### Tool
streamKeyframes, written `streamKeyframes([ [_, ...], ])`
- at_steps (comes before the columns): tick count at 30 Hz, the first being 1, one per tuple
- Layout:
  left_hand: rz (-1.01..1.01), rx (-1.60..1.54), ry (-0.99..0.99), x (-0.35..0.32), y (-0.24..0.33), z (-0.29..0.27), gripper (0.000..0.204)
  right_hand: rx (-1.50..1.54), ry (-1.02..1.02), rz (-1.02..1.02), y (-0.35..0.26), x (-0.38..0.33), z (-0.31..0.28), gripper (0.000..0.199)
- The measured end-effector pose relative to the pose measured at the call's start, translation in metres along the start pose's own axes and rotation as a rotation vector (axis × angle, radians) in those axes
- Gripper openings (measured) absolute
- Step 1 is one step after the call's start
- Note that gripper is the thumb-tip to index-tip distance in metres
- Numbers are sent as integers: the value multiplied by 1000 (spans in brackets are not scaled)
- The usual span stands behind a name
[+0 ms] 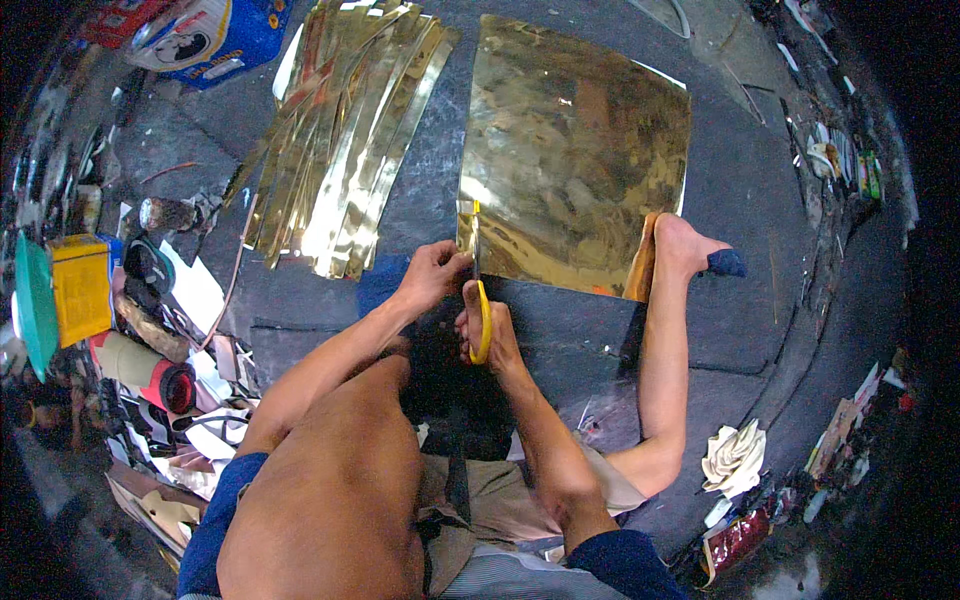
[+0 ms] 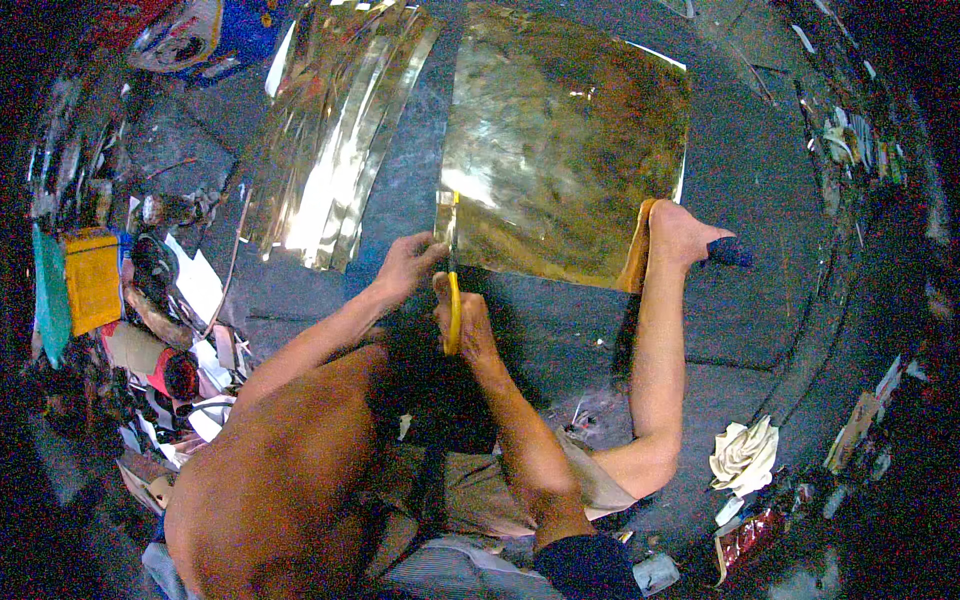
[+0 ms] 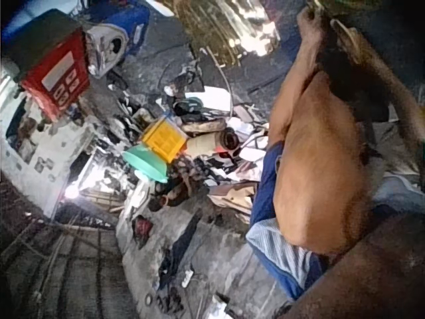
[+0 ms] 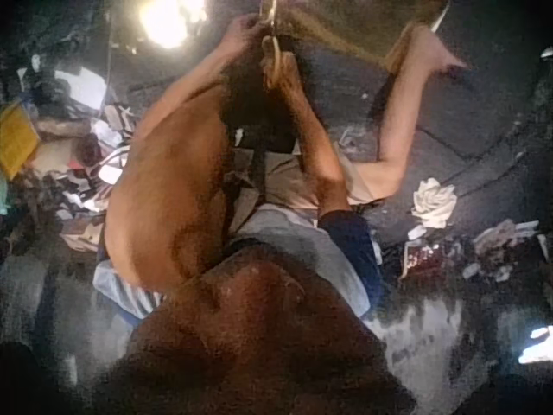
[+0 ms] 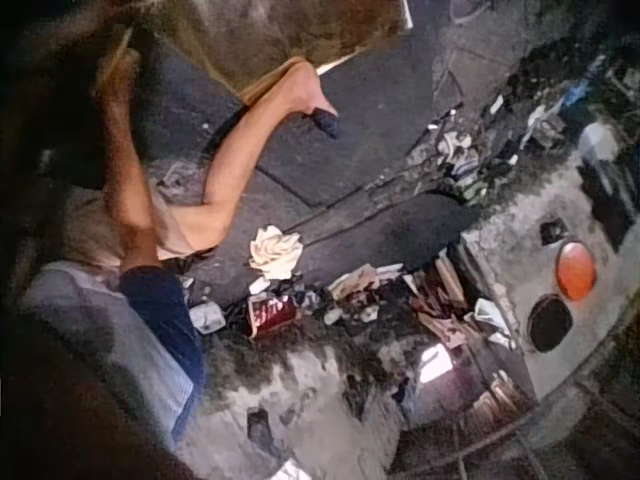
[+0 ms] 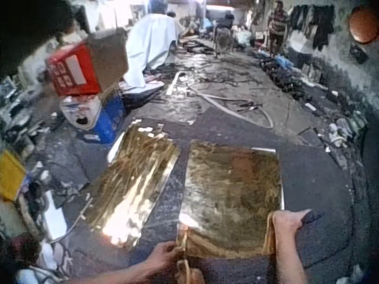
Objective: The person sits on the floor and uses yellow-handled scissors to cut a large sheet of gold-colored material into long, narrow strips. The person holds the material steady with one hand while cutting with the other, and the cut strips accumulate on the floor.
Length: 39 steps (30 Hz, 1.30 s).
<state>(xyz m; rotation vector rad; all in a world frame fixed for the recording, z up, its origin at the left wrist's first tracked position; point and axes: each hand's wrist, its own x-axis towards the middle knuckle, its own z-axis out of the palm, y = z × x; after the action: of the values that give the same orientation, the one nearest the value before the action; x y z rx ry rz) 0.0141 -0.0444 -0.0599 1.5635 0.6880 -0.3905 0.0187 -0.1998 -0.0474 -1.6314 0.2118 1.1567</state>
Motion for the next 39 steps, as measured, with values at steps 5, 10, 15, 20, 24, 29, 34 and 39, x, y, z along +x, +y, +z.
streamKeyframes([
  [5, 50, -101, -20, 3, -6, -4, 23, 52, -33, -108, 1, 18, -2, 81],
  [10, -23, -84, -36, -6, 10, -7, 22, -112, 15, -161, -7, 41, -2, 79],
  [15, 89, -145, -18, -11, 16, -8, 22, -97, 109, -332, -28, 49, 4, 79],
  [20, 138, -45, -13, -15, 27, -11, 21, -298, 138, -302, -49, 66, -5, 68],
  [24, 156, -107, 5, -22, 34, -13, 21, -382, 142, -324, -74, 75, -7, 43],
  [29, 27, -16, -50, -23, 39, -19, 32, -306, 165, -441, -77, 104, -8, 31],
  [34, 32, -181, -55, -34, 54, -17, 21, -373, 188, -457, -106, 106, -5, 66],
  [39, 148, -206, -57, -35, 51, -15, 17, -285, 202, -323, -146, 114, -11, 77],
])
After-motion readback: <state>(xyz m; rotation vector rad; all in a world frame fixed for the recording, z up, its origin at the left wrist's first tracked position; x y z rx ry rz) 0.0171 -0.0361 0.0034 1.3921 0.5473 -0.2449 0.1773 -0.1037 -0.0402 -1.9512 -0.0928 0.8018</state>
